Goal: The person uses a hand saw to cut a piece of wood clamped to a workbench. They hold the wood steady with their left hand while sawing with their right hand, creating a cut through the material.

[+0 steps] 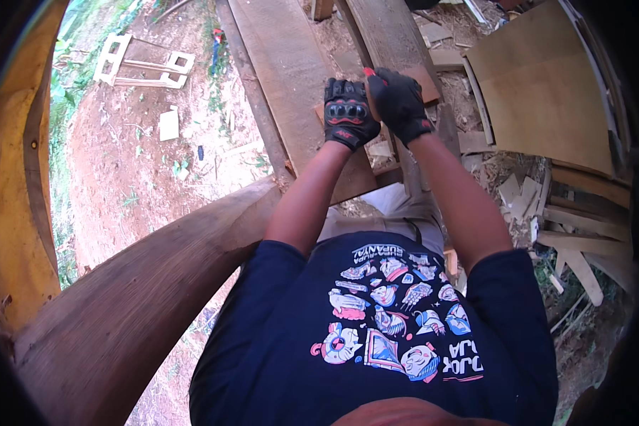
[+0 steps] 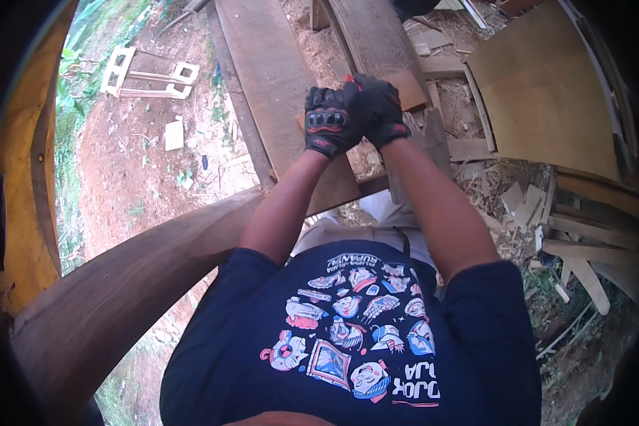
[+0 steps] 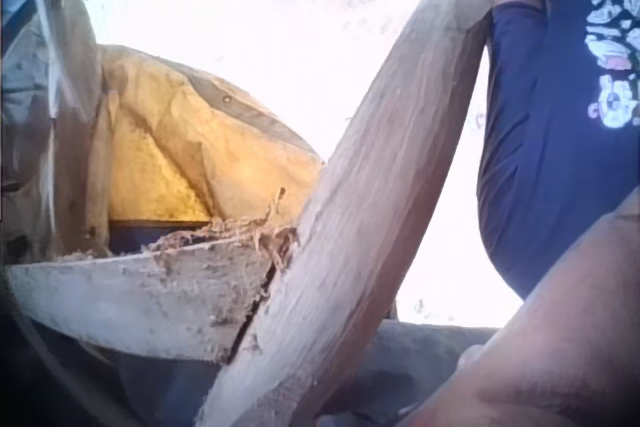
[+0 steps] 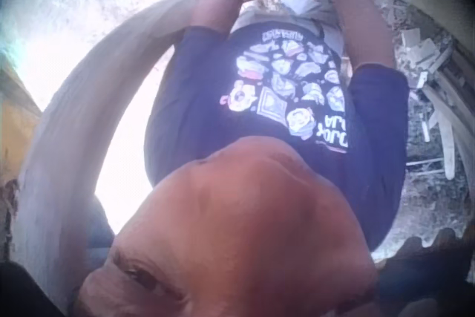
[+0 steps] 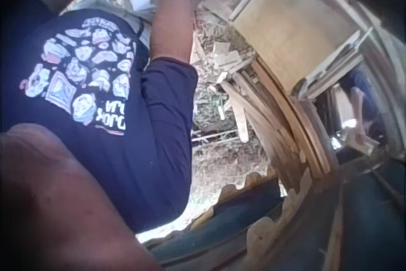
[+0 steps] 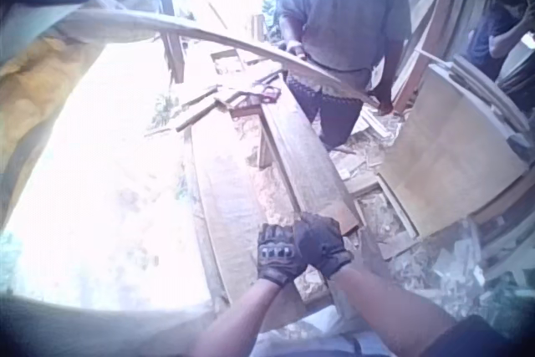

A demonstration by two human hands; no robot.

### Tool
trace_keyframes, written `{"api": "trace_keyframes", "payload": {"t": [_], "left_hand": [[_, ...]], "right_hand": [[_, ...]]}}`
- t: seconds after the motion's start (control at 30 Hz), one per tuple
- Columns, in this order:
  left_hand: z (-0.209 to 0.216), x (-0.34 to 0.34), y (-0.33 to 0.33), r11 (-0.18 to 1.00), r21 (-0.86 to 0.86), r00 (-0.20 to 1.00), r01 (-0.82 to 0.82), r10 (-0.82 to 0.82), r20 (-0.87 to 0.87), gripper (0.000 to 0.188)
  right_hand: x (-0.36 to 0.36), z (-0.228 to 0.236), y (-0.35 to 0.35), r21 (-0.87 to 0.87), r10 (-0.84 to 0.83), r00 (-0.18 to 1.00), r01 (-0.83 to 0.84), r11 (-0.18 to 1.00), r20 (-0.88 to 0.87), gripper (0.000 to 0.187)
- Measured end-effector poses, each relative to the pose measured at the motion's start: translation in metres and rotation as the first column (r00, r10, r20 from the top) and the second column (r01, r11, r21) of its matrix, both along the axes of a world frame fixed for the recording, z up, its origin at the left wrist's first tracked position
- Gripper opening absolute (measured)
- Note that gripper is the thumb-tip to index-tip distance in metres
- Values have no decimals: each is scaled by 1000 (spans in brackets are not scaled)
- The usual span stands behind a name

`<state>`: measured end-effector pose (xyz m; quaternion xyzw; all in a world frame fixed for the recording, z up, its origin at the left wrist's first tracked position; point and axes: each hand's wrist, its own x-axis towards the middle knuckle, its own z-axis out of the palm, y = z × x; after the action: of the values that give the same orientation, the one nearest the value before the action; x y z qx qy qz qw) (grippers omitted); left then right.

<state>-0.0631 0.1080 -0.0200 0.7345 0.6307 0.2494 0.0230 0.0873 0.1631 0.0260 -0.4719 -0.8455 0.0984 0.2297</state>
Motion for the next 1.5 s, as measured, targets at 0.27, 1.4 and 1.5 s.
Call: {"api": "trace_keyframes", "payload": {"t": [0.27, 1.4, 1.5], "left_hand": [[4, -8, -2, 988, -154, 1000, -12, 13, 8, 52], [-1, -5, 0, 993, -113, 1000, -16, 14, -18, 45], [5, -2, -3, 993, -121, 1000, -2, 4, 14, 44]], "right_hand": [[74, 67, -135, -388, -227, 883, 56, 920, -410, 44], [84, 248, -130, -580, -262, 964, 189, 792, -44, 36], [71, 173, -70, -199, 132, 990, -120, 973, 47, 30]]}}
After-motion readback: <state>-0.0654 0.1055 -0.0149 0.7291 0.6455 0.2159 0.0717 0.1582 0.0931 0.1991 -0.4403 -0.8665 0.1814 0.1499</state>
